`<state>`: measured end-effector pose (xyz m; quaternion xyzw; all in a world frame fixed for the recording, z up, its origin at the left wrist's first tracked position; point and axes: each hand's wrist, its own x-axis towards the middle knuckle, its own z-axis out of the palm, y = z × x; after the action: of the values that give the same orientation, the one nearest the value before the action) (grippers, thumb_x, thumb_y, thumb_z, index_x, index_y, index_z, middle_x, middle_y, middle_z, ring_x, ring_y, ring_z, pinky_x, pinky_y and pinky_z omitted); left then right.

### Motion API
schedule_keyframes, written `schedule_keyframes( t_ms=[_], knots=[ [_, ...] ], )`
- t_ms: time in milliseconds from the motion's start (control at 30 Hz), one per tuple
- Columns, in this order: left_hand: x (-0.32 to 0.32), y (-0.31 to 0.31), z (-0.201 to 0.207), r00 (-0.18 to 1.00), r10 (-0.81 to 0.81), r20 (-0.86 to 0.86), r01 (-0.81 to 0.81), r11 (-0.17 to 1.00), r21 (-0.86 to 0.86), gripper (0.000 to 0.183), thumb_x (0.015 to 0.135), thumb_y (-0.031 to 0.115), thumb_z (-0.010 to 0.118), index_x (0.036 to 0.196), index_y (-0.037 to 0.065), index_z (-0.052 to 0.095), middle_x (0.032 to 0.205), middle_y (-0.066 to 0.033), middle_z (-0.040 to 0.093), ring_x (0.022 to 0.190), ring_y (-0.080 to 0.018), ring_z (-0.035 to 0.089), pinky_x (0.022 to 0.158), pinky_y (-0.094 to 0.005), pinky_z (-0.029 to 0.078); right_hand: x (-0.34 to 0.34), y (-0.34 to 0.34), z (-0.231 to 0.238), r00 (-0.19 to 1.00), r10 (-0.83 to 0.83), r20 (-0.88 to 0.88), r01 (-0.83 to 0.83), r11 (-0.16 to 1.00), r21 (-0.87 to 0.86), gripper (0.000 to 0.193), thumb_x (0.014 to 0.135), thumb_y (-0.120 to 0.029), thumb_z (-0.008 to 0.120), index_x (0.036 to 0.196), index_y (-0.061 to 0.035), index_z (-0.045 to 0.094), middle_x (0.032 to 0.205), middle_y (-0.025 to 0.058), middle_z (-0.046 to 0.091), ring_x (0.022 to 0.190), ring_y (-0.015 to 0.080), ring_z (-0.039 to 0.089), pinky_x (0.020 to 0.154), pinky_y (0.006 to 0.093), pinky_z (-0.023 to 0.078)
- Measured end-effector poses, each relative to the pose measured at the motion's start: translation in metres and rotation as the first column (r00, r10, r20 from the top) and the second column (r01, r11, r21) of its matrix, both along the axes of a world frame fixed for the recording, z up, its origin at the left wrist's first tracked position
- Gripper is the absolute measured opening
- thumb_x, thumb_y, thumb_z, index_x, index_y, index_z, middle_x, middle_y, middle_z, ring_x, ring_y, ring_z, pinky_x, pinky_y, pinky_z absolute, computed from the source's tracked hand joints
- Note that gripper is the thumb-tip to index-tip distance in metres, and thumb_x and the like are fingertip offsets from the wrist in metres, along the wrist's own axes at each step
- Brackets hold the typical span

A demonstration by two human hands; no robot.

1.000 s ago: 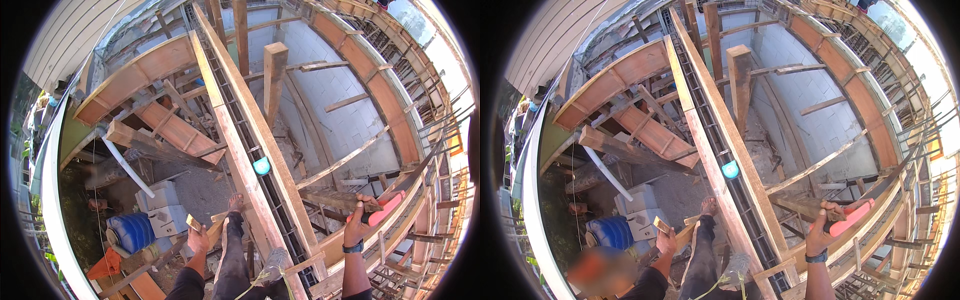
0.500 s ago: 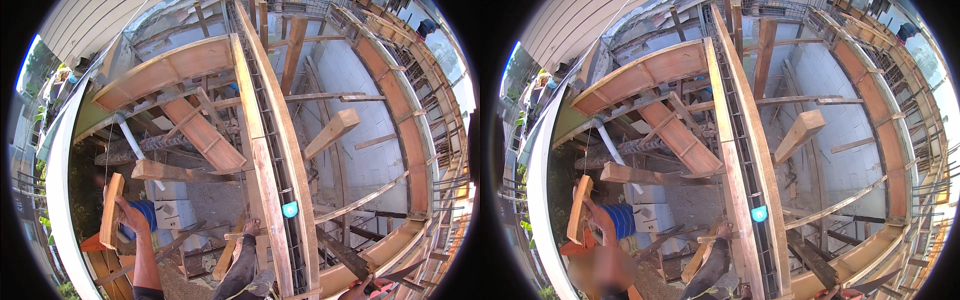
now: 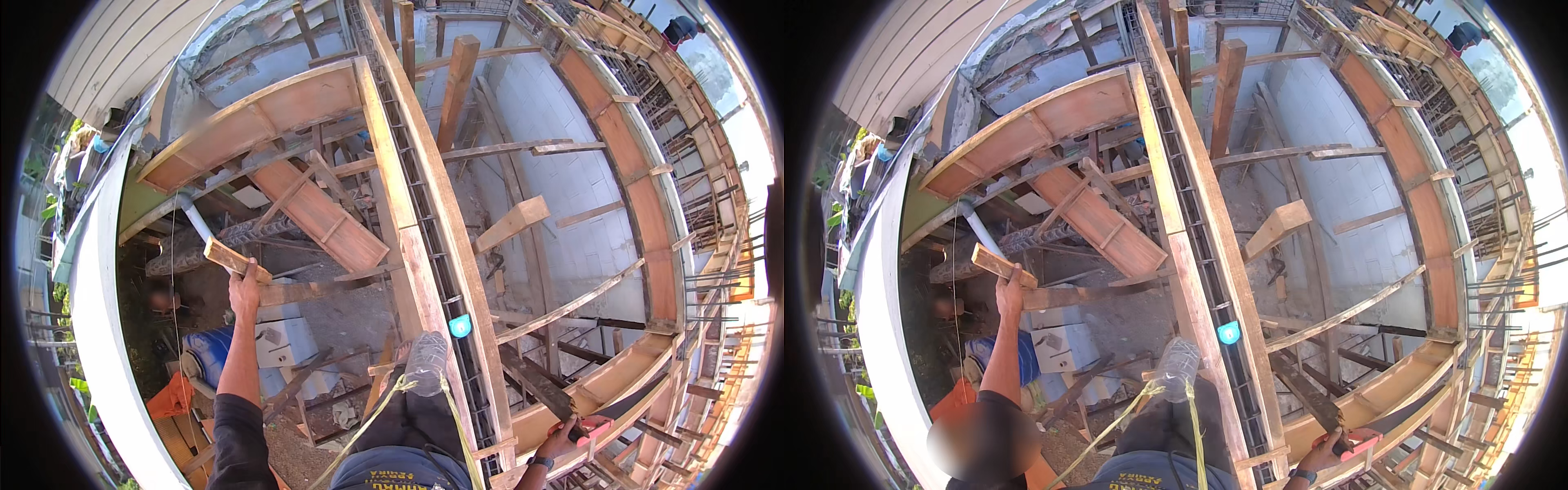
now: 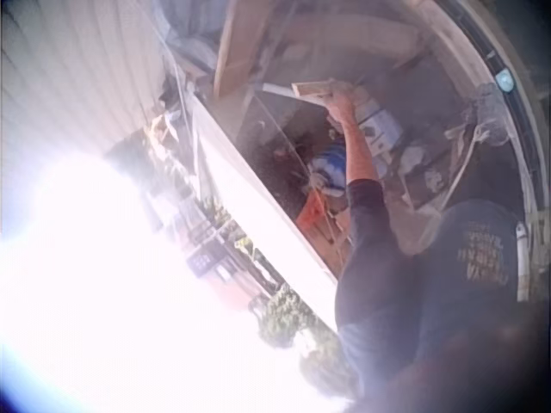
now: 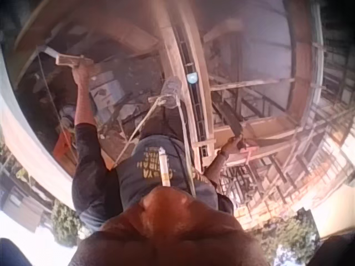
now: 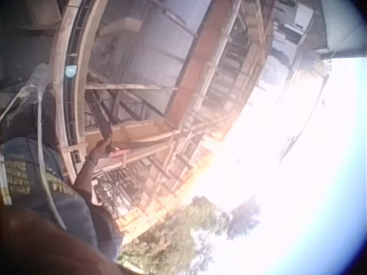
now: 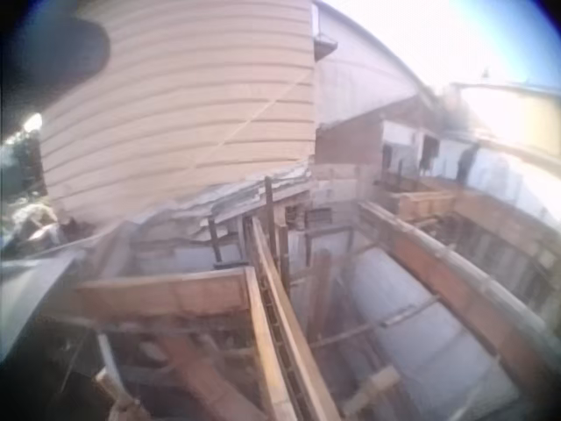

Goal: The person assembles wooden formwork on a construction site. They cut a wooden plank with a hand saw, measure and mark it with a tape measure, and secure it to the structure using a hammer and nails.

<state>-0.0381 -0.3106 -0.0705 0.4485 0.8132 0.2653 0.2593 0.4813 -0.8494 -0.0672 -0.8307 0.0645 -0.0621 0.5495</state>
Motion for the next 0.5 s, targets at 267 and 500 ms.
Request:
schedule_keyframes(
  t_ms=[267,500],
  knots=[
    [0.020,-0.003,0.035,0.995,0.018,-0.100,-0.030,0.992,-0.123,0.062,0.091,0.059,0.058,0.129,0.010,0.065,0.121,-0.0154,0.070,0.117,-0.0374,0.063,0.101,-0.0448,0.044,0.003,-0.027,0.020,0.989,0.117,0.085,-0.104,0.984,-0.147,0.040,0.093,-0.009,0.072,0.128,0.0039,0.057,0.108,0.0120,0.065,0.093,0.0177,0.062,0.080,0.0315,0.051],
    [0.018,-0.007,0.042,0.992,0.039,-0.119,-0.045,0.998,-0.049,0.050,0.093,0.047,0.063,0.126,0.009,0.066,0.119,-0.0156,0.070,0.114,-0.0385,0.063,0.097,-0.0472,0.046,0.011,-0.011,0.130,0.908,0.248,0.337,-0.112,0.920,-0.375,0.047,0.102,-0.015,0.060,0.141,0.0068,0.045,0.136,0.0185,0.056,0.121,0.0244,0.055,0.106,0.0392,0.043]
  ],
)
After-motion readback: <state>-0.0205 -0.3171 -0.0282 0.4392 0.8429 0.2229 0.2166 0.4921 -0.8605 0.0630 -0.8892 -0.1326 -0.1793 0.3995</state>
